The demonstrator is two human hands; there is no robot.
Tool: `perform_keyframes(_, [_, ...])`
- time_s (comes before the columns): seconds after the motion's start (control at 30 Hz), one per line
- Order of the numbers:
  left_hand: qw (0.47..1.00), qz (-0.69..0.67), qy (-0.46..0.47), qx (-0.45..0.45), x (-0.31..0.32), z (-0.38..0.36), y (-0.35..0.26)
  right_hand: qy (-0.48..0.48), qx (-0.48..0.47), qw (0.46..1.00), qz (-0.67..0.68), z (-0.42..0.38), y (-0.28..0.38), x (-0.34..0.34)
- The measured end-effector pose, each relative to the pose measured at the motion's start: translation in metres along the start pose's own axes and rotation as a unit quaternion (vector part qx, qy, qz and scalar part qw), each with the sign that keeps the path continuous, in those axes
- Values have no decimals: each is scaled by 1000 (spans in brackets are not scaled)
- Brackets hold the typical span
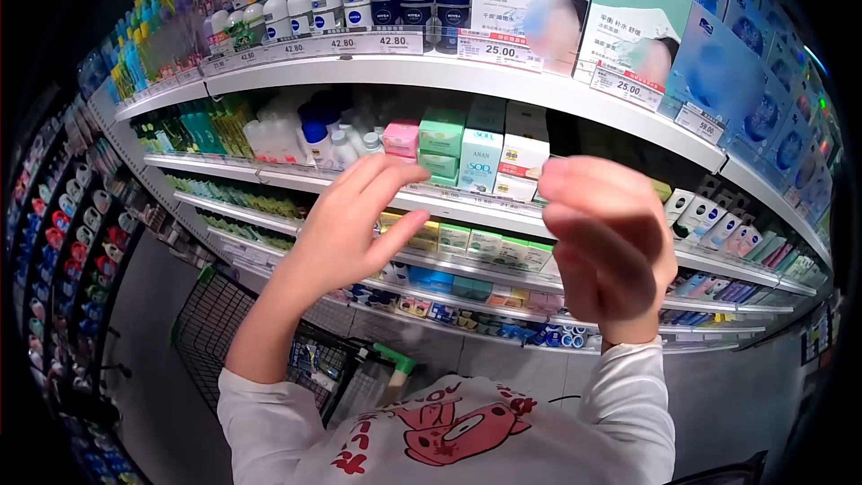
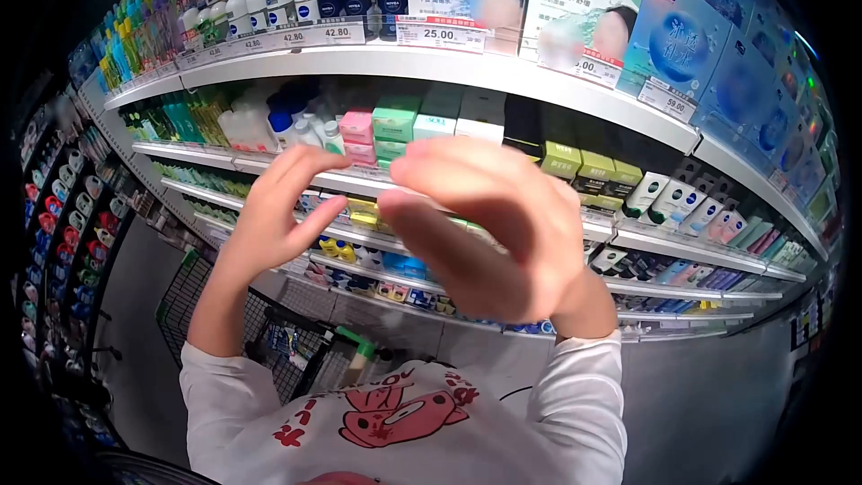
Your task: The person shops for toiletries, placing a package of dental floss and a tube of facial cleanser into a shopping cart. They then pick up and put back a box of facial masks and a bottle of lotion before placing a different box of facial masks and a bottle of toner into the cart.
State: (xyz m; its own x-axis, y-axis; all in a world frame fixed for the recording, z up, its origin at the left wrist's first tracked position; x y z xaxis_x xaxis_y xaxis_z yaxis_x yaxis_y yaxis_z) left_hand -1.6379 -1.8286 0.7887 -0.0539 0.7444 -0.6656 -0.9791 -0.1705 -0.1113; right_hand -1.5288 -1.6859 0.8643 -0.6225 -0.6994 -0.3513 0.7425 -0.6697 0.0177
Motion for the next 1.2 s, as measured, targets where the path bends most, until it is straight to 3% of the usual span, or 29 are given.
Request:
perform_keyframes(0.07, [989,-102,2,-107,6,-54,-3,-36,-57,997,47,-29,39,-10])
perform_keyframes(0.13, [966,-127,1,-224,13,-112,2,-23,-56,984,168,-48,53,-23])
perform_keyframes(0.17, [955,-123,-16,-269,17,-142,5,77,-63,977,188,-42,55,-22])
perform_keyframes(0.2, [942,-122,-33,-312,24,-173,8,76,-55,976,198,-40,58,-20])
perform_keyframes(0.27, [876,-148,-60,-455,41,-249,7,-8,-15,972,236,-39,61,-7])
perform_keyframes(0.37, [857,-76,-22,-510,48,-322,-15,-72,5,948,309,-31,50,24])
perform_keyframes(0.5, [798,34,16,-601,35,-424,-41,104,253,874,403,-53,16,133])
perform_keyframes(0.53, [767,71,26,-638,29,-460,-60,285,308,824,381,-87,18,233])
perform_keyframes(0.57, [720,79,50,-688,24,-479,-70,341,377,777,371,-133,18,289])
perform_keyframes(0.6, [711,81,15,-698,25,-510,-78,454,380,758,272,-195,25,338])
perform_keyframes(0.67, [672,77,42,-736,29,-538,-97,669,251,698,50,-324,49,402])
perform_keyframes(0.73, [645,84,4,-760,40,-555,-117,686,200,700,1,-404,66,421])
perform_keyframes(0.77, [658,88,15,-747,56,-579,-126,710,225,667,-12,-412,70,424])
perform_keyframes(0.83, [614,12,73,-786,73,-598,-133,752,275,597,-47,-427,72,423])
perform_keyframes(0.87, [599,-5,84,-796,80,-605,-131,749,260,608,-42,-426,72,424])
perform_keyframes(1.0, [640,-74,138,-752,100,-603,-126,716,235,656,-34,-408,72,417])
perform_keyframes(1.1, [682,-85,126,-715,98,-591,-125,704,208,677,-43,-402,79,405])
perform_keyframes(1.2, [688,-96,129,-707,102,-600,-130,671,208,708,-72,-392,85,404])
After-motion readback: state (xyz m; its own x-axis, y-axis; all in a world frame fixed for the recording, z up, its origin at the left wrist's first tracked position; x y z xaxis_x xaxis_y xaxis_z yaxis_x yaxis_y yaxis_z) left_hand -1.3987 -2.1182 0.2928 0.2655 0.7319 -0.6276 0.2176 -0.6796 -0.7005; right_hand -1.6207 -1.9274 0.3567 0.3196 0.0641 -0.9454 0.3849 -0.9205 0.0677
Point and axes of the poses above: each hand's wrist, its own z-axis towards the middle knuckle, its own x-axis out of the palm, y = z × x, the point moved 7 cm from there along z, towards the middle knuckle, and after that the axes turned 15 degrees about x, right-handed, at the moved point
